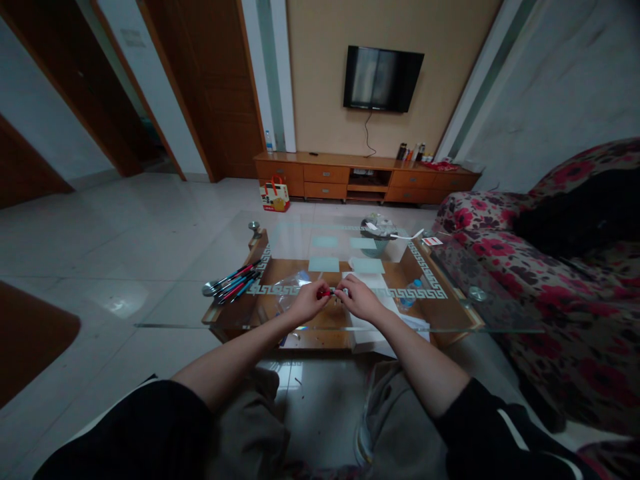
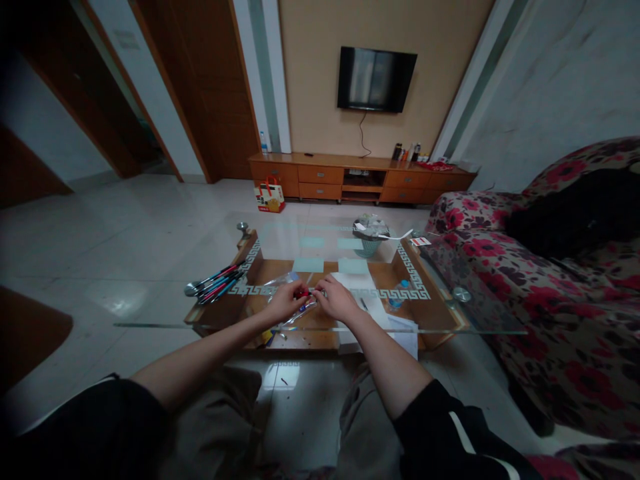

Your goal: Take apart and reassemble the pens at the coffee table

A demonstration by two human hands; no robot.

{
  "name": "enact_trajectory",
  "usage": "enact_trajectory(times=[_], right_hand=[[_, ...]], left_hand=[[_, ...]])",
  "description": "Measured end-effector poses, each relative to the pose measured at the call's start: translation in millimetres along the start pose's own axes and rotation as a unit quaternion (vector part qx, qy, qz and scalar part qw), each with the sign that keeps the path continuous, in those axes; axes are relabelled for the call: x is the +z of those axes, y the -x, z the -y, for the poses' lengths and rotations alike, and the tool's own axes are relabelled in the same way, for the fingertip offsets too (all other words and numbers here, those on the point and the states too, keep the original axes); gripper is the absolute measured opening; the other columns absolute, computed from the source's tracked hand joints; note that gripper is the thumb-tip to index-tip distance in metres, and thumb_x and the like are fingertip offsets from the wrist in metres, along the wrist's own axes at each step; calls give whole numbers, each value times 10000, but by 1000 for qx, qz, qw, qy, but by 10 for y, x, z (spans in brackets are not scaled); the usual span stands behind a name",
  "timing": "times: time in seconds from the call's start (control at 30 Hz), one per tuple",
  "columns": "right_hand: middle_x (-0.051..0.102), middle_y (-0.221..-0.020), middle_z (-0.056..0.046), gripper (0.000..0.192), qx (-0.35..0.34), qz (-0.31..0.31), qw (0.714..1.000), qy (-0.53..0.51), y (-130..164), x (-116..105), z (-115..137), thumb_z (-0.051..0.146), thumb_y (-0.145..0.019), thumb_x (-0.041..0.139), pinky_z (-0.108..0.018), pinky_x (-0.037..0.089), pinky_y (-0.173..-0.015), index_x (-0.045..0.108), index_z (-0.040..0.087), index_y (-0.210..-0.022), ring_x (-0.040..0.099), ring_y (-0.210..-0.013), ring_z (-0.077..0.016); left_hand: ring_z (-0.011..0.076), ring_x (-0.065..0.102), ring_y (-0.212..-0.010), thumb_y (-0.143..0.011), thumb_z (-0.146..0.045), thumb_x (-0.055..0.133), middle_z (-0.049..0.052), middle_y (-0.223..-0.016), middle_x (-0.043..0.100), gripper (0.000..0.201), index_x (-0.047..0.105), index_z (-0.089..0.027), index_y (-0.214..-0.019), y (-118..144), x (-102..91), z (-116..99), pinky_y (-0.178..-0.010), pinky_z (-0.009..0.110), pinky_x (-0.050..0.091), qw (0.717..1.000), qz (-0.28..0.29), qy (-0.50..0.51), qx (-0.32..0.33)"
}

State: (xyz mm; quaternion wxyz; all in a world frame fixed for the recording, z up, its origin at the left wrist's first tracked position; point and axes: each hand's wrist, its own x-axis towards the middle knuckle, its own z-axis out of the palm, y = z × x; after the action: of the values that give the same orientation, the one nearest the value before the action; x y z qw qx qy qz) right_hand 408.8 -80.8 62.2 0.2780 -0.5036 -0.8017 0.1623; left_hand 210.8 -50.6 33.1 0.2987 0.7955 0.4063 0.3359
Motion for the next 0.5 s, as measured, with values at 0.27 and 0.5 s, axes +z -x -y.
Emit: enact_trajectory(times=[0.27,0.5], right_hand=[[551,-914,-50,203,3,-2,1000,14,-17,17,1,315,-972,503,-267,412,-762,621,192,-861,532,-801,-163],[571,-917,-53,256,16,-11,1000,18,-17,50,-29,343,-996,457,-271,406,-768,620,196,-864,548,-828,-166]], left_hand=[[124,508,-633,-809,-255,599,-12,-687,591,98,576,-170,-764,-5,21,31,-606,242,353,1000,-5,-15,-8],[128,510,-640,-828,-252,575,-10,-702,594,85,578,-178,-786,-14,23,5,-606,244,354,1000,-10,-18,3]])
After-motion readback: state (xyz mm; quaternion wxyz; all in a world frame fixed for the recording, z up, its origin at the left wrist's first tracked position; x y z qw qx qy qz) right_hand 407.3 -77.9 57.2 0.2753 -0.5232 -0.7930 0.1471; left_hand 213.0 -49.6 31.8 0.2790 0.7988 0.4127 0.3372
